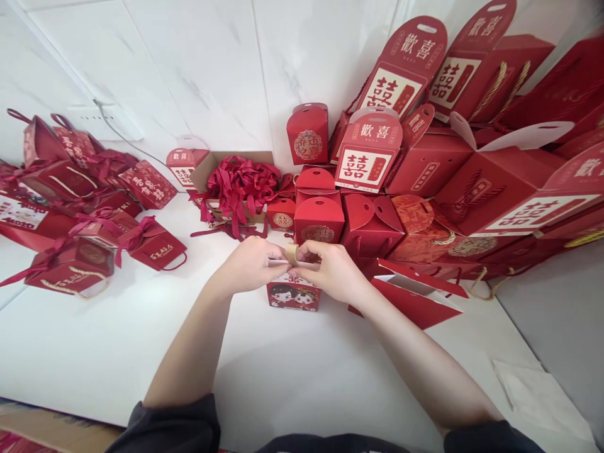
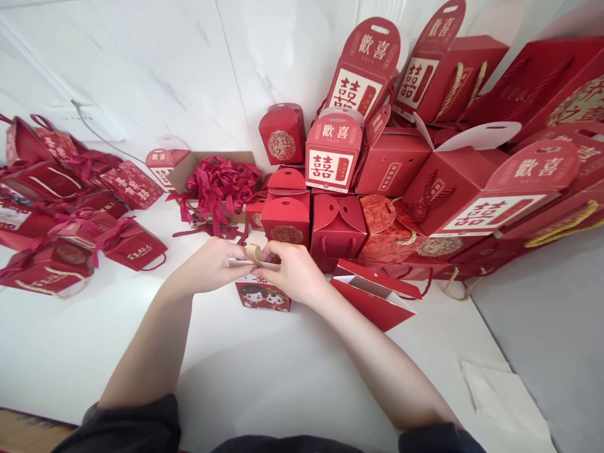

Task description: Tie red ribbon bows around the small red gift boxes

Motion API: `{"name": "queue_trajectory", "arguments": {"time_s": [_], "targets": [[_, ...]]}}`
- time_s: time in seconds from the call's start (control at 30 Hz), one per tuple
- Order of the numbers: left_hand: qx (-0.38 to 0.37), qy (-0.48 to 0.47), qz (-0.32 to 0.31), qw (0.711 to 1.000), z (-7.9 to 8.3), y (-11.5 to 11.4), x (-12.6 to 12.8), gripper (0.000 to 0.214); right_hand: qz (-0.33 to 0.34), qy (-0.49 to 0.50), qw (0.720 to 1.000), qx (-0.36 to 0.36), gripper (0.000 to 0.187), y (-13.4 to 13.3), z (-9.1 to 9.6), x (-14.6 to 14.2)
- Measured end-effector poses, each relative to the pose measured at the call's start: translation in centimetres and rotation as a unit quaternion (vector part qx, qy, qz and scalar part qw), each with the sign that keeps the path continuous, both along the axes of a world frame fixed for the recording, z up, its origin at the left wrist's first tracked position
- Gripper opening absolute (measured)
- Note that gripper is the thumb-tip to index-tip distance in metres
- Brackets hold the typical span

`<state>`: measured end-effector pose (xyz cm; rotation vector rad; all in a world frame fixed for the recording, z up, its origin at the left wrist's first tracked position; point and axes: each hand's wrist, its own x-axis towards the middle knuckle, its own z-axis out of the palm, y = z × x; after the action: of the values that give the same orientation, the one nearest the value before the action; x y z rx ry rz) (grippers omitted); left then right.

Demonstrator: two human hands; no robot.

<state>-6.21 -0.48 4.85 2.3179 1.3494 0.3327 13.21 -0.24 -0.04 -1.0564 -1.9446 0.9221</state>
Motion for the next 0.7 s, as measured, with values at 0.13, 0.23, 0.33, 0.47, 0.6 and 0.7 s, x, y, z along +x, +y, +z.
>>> {"name": "queue_trajectory", "arguments": {"time_s": [0.13, 0.23, 0.33, 0.47, 0.6, 0.7], "targets": [[-0.005, 0.011, -0.002, 1.000, 0.0, 0.1, -0.1, 0.020, 0.022, 0.019, 0.999, -0.019, 0.007, 0.0, 0.1, 0.1], [0.003, 0.019, -0.007, 1.000, 0.0, 0.3, -0.3, 0.019, 0.030, 0.024, 0.999, -0.019, 0.005, 0.0, 0.1, 0.1], [0.010, 0.018, -0.005, 1.000, -0.2, 0.5, -0.4, 0.020, 0.027, 0.032, 0.999, -0.010, 0.003, 0.1, 0.0, 0.1], [-0.010, -0.026, 0.005, 1.000, -0.2, 0.2, 0.1, 0.018, 0.018, 0.025, 1.000, -0.001, 0.007, 0.2, 0.1, 0.3], [-0.012, -0.063, 0.030, 0.997, -0.1, -0.2, 0.7, 0.020, 0.017, 0.031, 0.999, 0.008, 0.012, 0.2, 0.2, 0.5], [-0.012, -0.054, 0.020, 0.998, -0.1, -0.2, 0.6, 0.020, 0.025, 0.047, 0.998, 0.015, 0.017, 0.1, 0.2, 0.4]]}}
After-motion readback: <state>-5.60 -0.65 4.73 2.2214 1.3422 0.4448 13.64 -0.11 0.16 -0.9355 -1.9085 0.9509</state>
